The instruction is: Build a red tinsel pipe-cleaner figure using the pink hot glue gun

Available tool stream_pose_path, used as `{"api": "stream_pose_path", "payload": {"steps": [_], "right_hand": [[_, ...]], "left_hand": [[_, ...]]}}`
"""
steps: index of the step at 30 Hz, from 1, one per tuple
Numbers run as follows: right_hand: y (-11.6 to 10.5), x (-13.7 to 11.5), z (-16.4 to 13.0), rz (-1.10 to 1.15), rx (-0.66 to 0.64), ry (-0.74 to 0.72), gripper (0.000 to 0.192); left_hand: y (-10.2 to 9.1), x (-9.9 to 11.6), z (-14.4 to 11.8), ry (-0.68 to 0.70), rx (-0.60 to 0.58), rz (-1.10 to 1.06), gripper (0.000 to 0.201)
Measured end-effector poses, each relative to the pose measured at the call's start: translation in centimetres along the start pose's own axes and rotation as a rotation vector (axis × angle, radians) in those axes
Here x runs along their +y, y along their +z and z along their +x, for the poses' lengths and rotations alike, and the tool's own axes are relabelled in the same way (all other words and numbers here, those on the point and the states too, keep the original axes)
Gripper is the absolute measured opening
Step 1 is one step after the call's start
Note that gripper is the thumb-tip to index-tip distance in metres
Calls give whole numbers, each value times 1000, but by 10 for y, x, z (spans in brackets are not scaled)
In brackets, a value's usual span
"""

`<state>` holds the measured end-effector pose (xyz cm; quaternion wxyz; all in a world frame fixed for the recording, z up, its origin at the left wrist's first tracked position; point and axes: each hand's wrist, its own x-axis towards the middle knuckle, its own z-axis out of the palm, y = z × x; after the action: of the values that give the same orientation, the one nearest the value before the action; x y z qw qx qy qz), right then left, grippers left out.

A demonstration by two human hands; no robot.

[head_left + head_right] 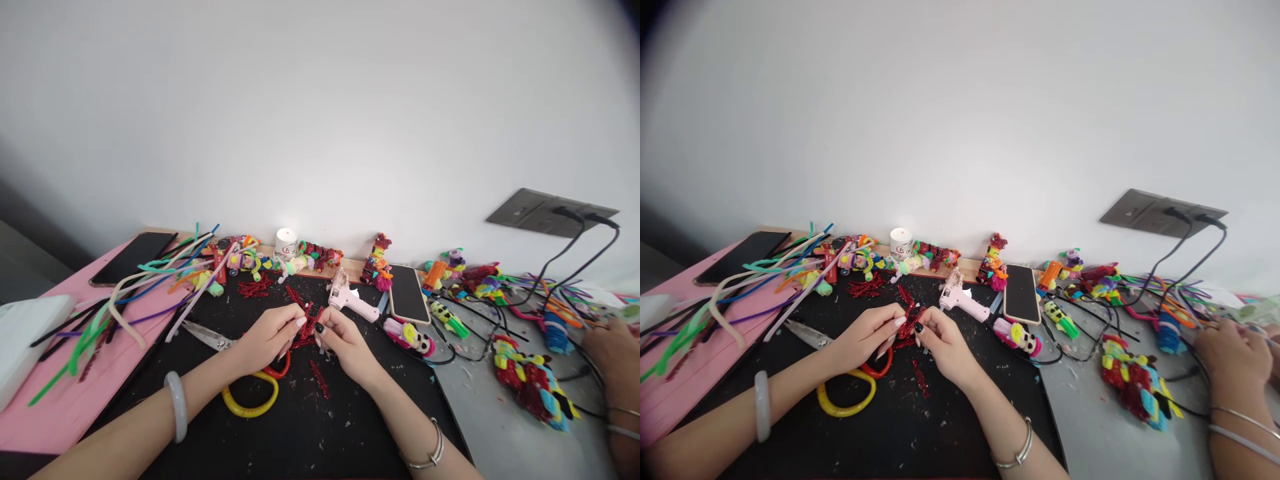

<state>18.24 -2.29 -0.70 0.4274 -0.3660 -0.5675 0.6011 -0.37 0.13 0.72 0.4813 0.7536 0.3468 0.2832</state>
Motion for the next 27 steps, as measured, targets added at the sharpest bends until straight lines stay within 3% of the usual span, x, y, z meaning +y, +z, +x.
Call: {"api": "stream_pose_path", "payload": {"steps": [27], "right_hand": [[5, -8, -3, -99, -11, 53, 24]], "left_hand": [[4, 2, -2, -21, -80, -54, 32]]}}
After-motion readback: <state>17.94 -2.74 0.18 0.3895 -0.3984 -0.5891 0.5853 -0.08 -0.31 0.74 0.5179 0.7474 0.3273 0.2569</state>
